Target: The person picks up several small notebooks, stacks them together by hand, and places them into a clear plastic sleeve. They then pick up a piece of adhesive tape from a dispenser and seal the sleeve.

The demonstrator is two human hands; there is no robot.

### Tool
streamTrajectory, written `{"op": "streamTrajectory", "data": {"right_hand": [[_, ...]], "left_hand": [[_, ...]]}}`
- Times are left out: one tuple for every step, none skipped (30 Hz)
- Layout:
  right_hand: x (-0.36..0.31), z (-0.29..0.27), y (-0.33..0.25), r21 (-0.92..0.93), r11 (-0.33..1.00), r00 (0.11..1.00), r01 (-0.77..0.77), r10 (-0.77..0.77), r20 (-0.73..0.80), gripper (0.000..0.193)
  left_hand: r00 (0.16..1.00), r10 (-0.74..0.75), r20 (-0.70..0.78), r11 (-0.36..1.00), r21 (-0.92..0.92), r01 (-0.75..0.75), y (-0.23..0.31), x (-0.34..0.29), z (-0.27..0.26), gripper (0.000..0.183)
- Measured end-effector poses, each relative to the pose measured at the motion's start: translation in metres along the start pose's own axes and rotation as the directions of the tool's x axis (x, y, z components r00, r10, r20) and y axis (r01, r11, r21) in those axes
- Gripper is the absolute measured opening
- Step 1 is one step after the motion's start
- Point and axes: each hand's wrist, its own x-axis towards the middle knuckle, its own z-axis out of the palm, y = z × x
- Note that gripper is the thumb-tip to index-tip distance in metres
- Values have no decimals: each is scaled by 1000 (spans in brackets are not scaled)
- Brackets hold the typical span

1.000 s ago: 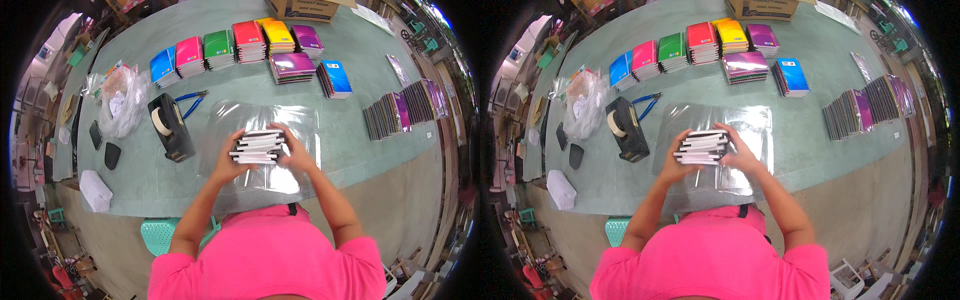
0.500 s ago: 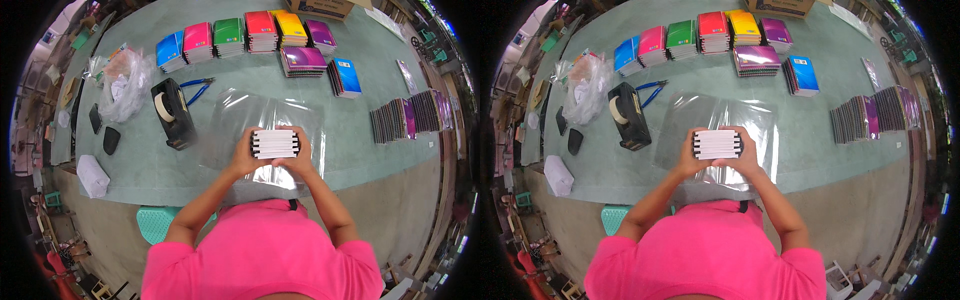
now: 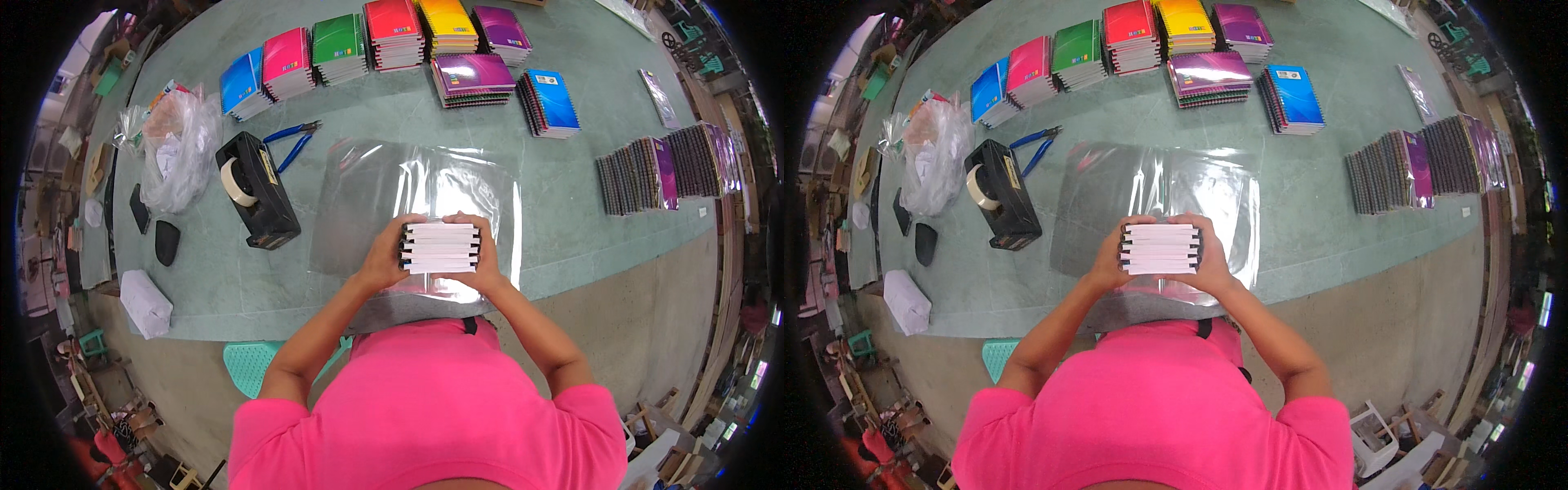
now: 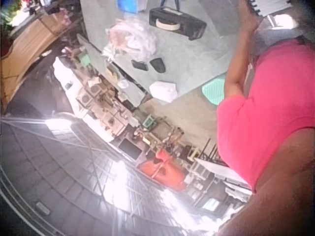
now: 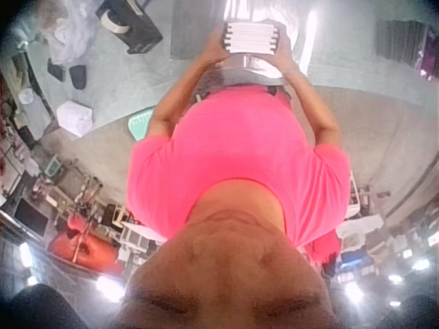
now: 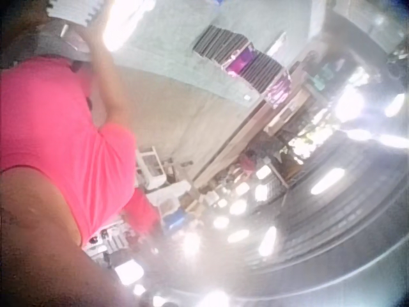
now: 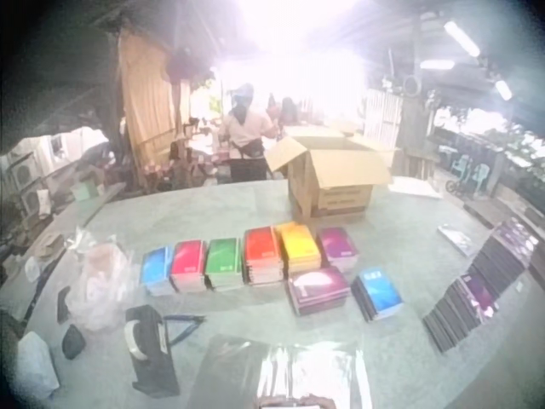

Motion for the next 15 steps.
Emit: {"op": "streamTrajectory", "data": {"right_hand": [[-3,-2,6,10,998,997,-62,61,36,77],[-5,-4,12,18,992,990,-124,122,73,73],[-6,-6,17,-147,974,978,-175,190,91,64],[-5,-8,24,-161,974,980,-156,174,101,66],[-2,-10,32,-176,975,981,-138,158,110,69],[-1,-13,38,-190,975,982,-119,143,120,71],[-2,-17,41,-281,941,943,-190,254,216,76],[4,-13,12,-127,967,966,-222,236,108,79],[9,-14,2,-103,950,949,-294,303,90,78],[13,-18,-6,-74,922,921,-380,384,64,78],[25,-21,-23,-175,923,938,-341,347,2,77],[35,-23,-31,-216,892,911,-398,411,21,74],[41,-26,-29,-280,853,881,-440,470,48,74],[45,-28,-27,-344,810,846,-476,528,71,75],[48,-30,-21,-364,768,801,-528,592,88,77]], "left_hand": [[1000,20,-3,1000,6,-20,-6,-1,2,67],[999,40,-6,999,12,-40,-13,-3,4,66],[998,62,-28,997,35,-61,-21,-4,6,68],[995,88,-44,995,59,-86,-22,-2,8,70],[992,114,-60,990,84,-109,-22,-2,10,71],[998,24,-62,998,62,-20,-22,-2,11,75],[996,-68,-60,997,41,71,-6,4,9,78],[984,-168,-67,985,15,169,2,5,9,81],[979,-201,-28,979,-38,200,-6,9,8,89],[955,-296,27,953,-63,297,17,17,1,86],[903,-405,142,895,-142,424,33,28,-8,85],[836,-482,262,820,-201,536,42,35,-14,83],[838,-473,272,795,-279,539,43,36,-13,80],[840,-463,282,764,-354,540,44,38,-11,77],[843,-453,292,727,-427,538,44,39,-10,74]]}}
